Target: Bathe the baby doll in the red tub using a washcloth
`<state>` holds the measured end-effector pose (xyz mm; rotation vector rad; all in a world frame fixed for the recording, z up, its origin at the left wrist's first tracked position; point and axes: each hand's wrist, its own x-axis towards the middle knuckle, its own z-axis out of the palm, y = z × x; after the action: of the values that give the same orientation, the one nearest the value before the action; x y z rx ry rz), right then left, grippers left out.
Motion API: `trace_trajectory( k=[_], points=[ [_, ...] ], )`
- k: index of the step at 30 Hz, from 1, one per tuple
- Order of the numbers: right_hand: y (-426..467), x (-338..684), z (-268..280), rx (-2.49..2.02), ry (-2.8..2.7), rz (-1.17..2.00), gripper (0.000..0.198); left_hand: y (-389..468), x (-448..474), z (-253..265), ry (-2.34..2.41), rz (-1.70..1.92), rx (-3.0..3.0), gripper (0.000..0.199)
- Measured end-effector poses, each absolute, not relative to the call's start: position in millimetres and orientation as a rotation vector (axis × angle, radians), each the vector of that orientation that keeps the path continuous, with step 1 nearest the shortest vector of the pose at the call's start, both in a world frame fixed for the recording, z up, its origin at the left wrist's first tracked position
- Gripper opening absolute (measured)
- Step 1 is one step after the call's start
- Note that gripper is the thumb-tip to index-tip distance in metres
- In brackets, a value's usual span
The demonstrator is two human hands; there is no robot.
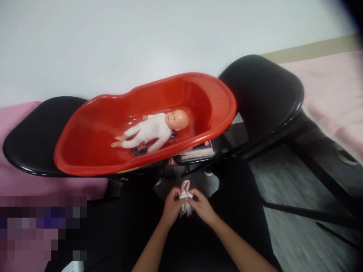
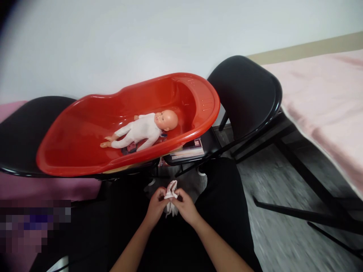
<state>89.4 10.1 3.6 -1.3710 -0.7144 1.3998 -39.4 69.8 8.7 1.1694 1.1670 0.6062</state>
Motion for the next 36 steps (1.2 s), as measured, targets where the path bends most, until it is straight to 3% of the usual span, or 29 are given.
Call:
trace_trajectory(
  k=[7,11,16,24,28,36],
  points=[
    [9.4,87.4,1.5,-1.547,-0.793,1.335,0.014,68.0,-42.2,-0.9,1.277,0.605,1.329,0.023],
    [9.9,88.3,-4.1,-1.594,-0.752,1.283,0.019,68.8,-42.5,-7.8,1.183,0.559,1.316,0.009],
    [8.9,89.0,-12.2,-1.603,-0.720,1.270,0.025,70.3,-40.4,-5.5,1.069,0.515,1.198,0.024],
    [10.0,87.8,-6.8,-1.594,-0.698,1.261,0.022,69.6,-41.9,-1.8,1.144,0.562,1.414,0.011],
    [11.3,87.1,-4.1,-1.492,-0.655,1.338,0.024,68.1,-41.1,2.5,1.178,0.636,1.547,0.014],
    [12.1,90.5,-3.6,-1.376,-0.566,1.429,0.029,65.9,-40.4,12.5,1.128,0.709,1.357,0.010]
  ],
)
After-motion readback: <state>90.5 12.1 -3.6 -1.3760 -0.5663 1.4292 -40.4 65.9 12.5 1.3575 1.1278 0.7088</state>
